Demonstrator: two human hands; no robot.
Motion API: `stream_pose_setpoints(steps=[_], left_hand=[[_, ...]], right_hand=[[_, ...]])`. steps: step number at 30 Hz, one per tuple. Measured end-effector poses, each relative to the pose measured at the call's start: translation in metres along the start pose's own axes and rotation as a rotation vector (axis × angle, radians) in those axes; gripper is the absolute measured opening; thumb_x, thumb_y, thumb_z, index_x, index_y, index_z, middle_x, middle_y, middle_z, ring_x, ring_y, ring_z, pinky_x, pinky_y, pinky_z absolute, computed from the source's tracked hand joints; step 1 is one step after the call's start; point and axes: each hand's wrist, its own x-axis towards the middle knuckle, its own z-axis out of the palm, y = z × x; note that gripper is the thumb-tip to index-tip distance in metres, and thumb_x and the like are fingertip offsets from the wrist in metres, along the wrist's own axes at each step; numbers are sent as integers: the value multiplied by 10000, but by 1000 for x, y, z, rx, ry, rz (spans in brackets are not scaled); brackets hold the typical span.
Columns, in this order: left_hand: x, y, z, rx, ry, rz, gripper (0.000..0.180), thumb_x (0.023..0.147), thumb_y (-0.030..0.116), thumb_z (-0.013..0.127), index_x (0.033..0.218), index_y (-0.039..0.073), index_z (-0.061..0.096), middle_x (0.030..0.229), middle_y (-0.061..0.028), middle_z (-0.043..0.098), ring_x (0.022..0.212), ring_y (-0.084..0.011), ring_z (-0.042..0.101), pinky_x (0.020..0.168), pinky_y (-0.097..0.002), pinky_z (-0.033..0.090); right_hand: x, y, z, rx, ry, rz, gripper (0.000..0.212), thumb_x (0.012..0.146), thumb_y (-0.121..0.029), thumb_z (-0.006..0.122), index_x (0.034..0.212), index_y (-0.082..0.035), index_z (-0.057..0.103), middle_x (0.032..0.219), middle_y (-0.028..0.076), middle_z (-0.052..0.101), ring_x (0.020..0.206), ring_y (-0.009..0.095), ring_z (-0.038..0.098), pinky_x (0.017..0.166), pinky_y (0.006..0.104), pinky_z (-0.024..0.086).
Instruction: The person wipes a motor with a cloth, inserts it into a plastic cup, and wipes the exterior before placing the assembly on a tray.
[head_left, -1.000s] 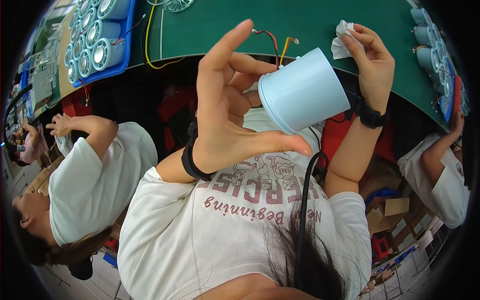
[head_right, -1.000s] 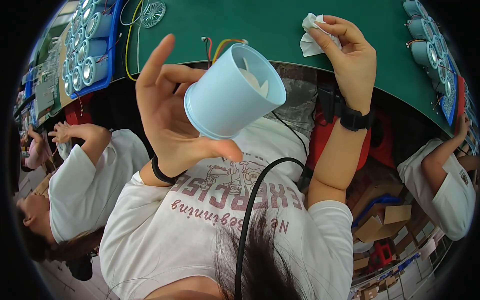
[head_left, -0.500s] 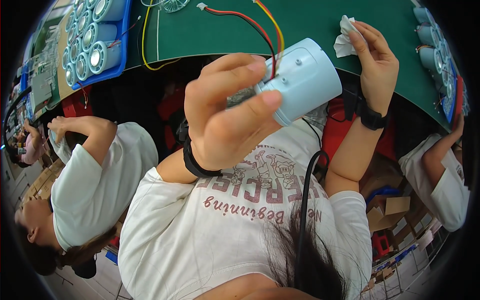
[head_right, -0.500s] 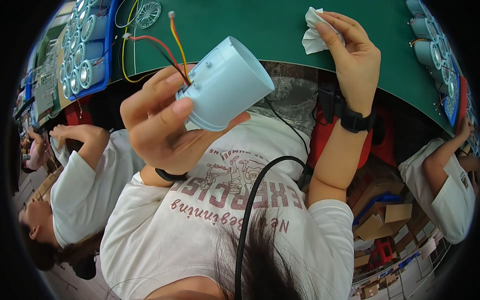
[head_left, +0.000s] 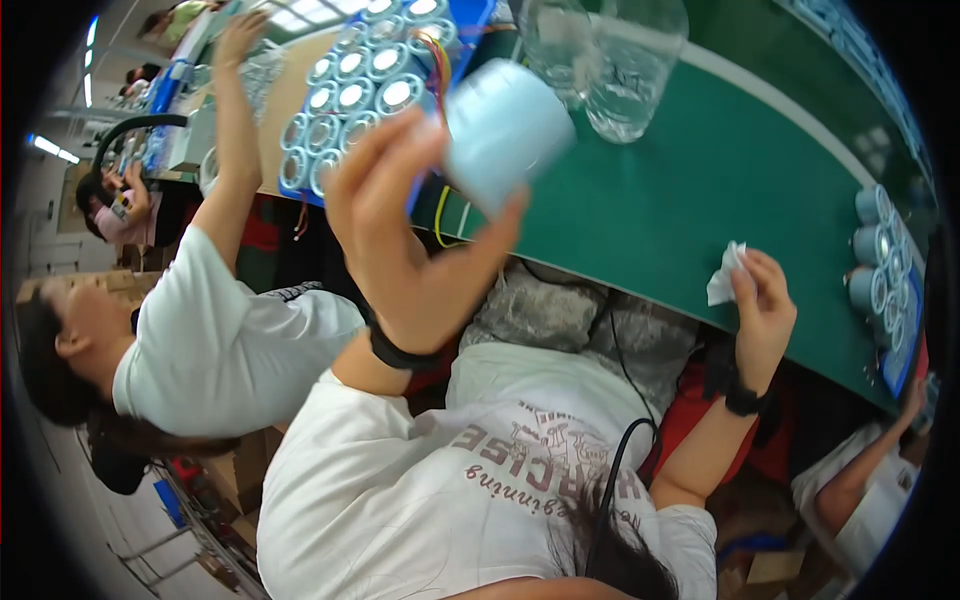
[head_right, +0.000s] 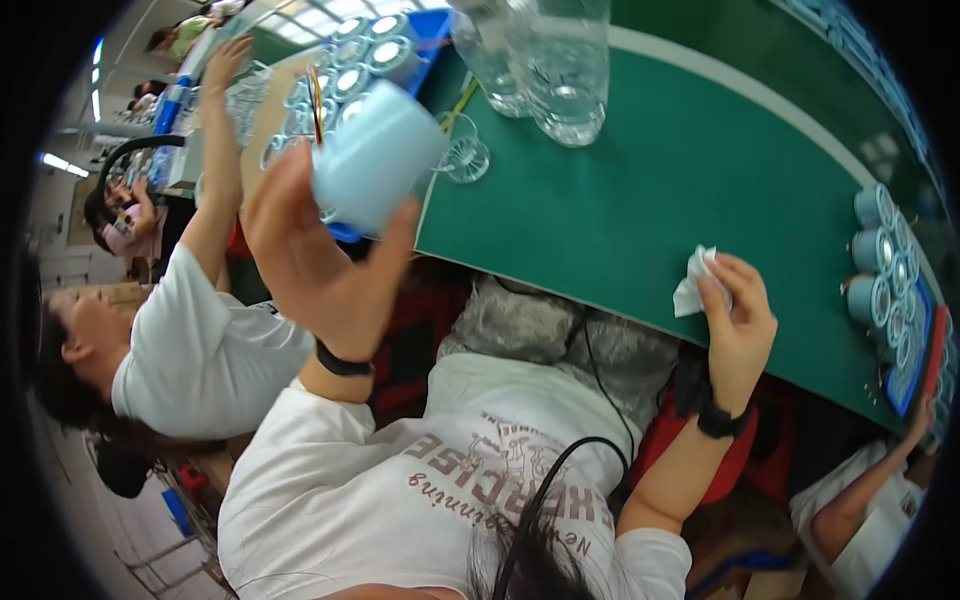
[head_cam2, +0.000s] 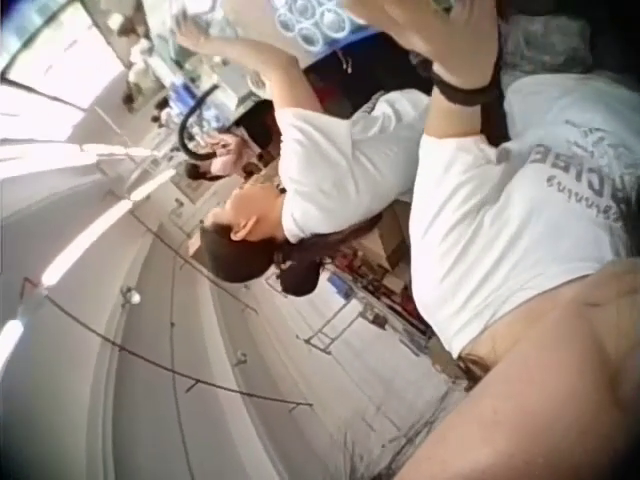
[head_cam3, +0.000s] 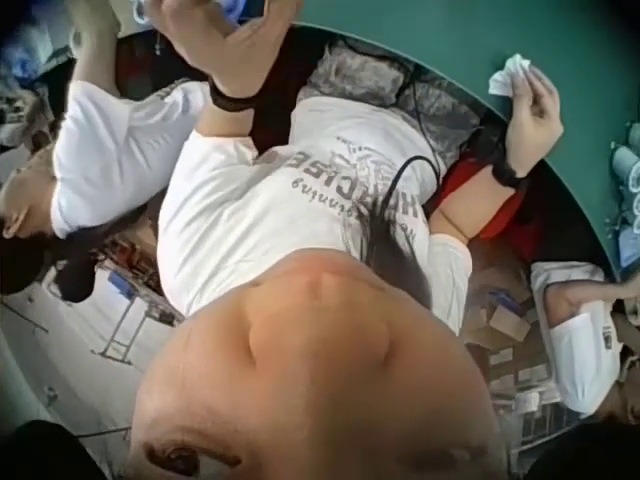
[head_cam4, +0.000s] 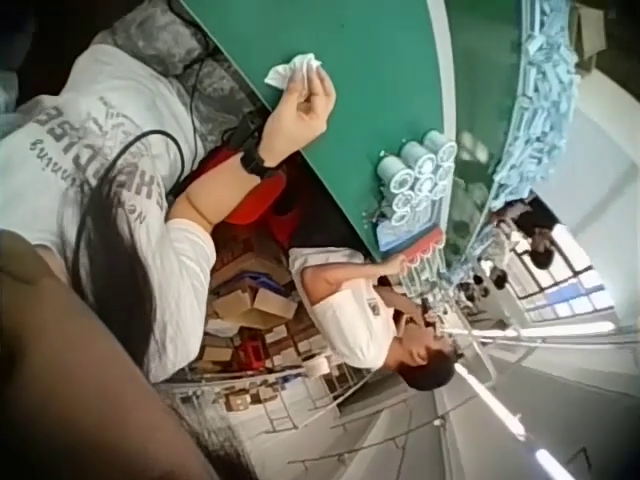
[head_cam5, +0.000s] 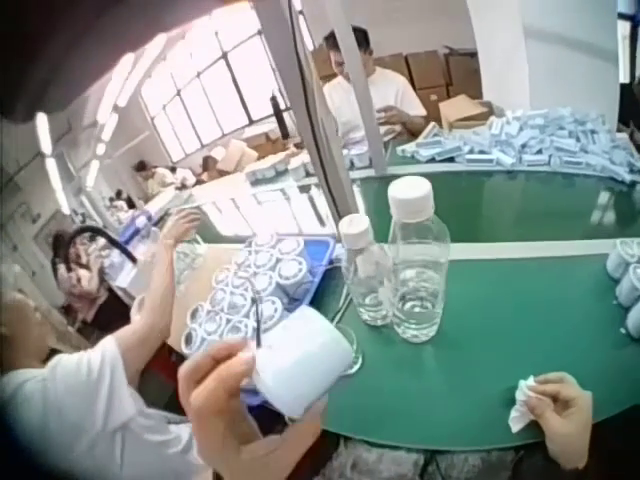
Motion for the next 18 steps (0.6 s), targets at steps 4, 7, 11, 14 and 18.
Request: stream_pose_setpoints(steps=[4,7,11,14,18], left_hand=[[90,-54,-12,514,-124,-35,407,771,234,735,1101,32,610,1136,-127,595,955,-241,585,790,-338,490],[143,-109,-5,624,-544,-236,453,849,160,707,1250,30,540,1205,-128,568,990,-207,588,814,-317,489],[141,-193,45,473,-594,-118,499,666,289,763,1060,3,654,959,-171,663,944,-290,624,816,-363,508],[130,-223,71,499,-678,-117,487,651,307,735,1007,-18,670,926,-207,663,909,-340,625,822,-402,510],[130,-231,90,537,-708,-40,527,668,381,710,999,-28,672,880,-209,671,889,-353,624,838,-405,505]], right_hand=[[-6,-3,-2,57,13,-5,178,854,12,654,1029,42,661,1109,124,602,1000,185,584,868,280,467],[-4,-3,-3,64,-17,-31,176,868,15,631,1040,42,658,1127,119,590,1009,178,575,878,278,460],[-2,-3,-3,72,4,-57,174,856,12,648,1027,38,665,1105,115,598,996,177,579,863,278,465],[-1,-4,1,58,35,-75,169,844,12,664,1012,36,672,1086,114,606,985,180,585,851,278,470],[0,-6,2,20,70,-90,160,837,19,666,996,36,678,1079,113,608,976,182,588,844,276,473]])
